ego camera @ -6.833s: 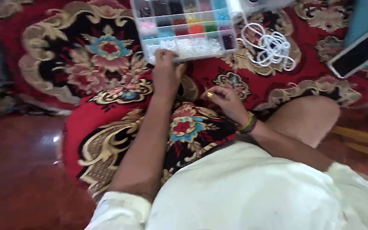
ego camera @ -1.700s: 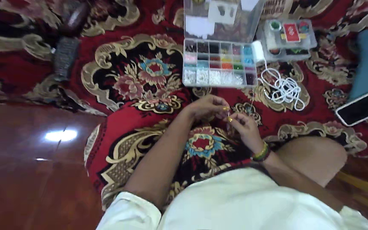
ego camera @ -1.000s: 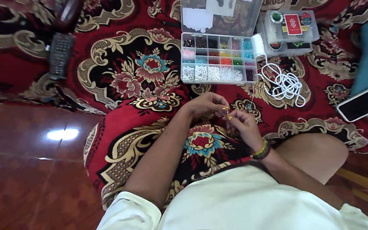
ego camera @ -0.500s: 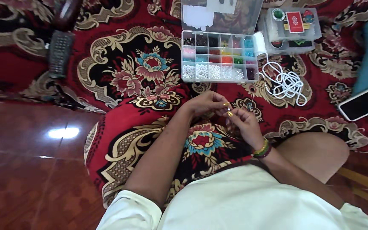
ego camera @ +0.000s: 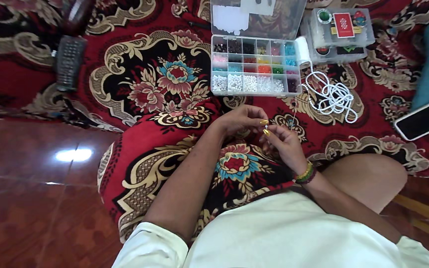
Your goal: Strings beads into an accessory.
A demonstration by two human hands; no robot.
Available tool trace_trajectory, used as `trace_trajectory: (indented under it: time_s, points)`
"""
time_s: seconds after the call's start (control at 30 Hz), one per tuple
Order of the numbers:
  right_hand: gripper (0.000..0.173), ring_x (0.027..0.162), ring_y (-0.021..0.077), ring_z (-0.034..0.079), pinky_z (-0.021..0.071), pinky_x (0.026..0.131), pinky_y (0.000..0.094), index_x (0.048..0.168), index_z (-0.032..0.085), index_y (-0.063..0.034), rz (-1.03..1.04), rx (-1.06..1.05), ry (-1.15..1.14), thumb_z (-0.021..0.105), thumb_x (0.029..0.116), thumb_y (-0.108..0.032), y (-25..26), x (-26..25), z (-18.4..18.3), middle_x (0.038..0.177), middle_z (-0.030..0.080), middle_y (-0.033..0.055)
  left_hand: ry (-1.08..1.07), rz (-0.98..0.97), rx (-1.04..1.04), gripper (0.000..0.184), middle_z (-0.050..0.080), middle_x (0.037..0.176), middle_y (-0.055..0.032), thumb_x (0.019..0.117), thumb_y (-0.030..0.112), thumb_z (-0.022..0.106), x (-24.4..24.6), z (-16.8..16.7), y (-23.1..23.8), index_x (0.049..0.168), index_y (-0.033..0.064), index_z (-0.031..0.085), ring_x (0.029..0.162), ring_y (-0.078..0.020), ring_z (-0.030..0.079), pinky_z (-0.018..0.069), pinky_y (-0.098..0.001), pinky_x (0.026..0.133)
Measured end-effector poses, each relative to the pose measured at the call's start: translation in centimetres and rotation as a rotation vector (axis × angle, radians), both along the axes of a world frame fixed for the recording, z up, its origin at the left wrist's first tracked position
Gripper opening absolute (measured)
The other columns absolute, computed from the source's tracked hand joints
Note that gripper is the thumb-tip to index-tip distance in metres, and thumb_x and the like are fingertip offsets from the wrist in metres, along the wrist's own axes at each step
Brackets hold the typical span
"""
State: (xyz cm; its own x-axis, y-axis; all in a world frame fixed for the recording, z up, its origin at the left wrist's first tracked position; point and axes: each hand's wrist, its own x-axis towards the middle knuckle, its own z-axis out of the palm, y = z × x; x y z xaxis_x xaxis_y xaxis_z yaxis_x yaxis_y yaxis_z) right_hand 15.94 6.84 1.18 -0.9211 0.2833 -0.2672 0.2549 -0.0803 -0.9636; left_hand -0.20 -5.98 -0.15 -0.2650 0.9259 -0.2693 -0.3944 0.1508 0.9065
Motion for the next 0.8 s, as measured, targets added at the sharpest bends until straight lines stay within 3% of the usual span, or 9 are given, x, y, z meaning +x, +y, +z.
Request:
trace_trajectory:
  time_s: [0.13,0.43,0.6,0.8]
  points:
    - [0.024,0.060,0.0061,0.067,0.0584,0.058,0.0221,0.111,0.065,0.0013,0.009,-0.005,-0.031,0.045,0.1078,-0.012,0.04,-0.03,0.26,0.084,0.073,0.0019,0.035,-0.007,0.013,0.010,0.069,0.079,0.0055,0.0935,0.001,0.060,-0.01,-0.40,0.05,0.090,0.0077,0.067,0.073,-0.0027,0.065,0.0552,-0.0215,0.071]
    - [0.021,0.059,0.0080,0.067,0.0584,0.056,0.0222,0.116,0.061,0.0018,-0.008,-0.019,-0.053,0.046,0.1075,-0.011,-0.02,-0.14,0.43,0.085,0.074,0.0042,0.074,-0.013,0.007,0.007,0.067,0.083,0.0049,0.0922,0.003,0.062,-0.03,-0.46,0.07,0.090,0.0073,0.068,0.075,-0.0028,0.063,0.0538,-0.0215,0.072]
    - [0.019,0.061,0.0089,0.068,0.0592,0.057,0.0229,0.118,0.056,0.0032,-0.012,-0.046,-0.043,0.046,0.1041,-0.005,-0.09,-0.11,0.51,0.089,0.073,0.0061,0.083,-0.013,0.025,0.007,0.068,0.085,0.0047,0.0917,0.003,0.063,-0.13,-0.76,0.07,0.091,0.0071,0.068,0.076,-0.0031,0.063,0.0539,-0.0219,0.073]
    - [0.020,0.064,0.0101,0.069,0.0602,0.060,0.0243,0.110,0.062,0.0026,0.016,-0.043,-0.027,0.047,0.0969,0.000,0.15,-0.08,0.29,0.090,0.074,0.0055,0.071,-0.026,0.019,0.008,0.068,0.080,0.0042,0.0937,0.001,0.061,0.01,-0.48,0.09,0.092,0.0067,0.066,0.074,-0.0031,0.064,0.0548,-0.0216,0.072]
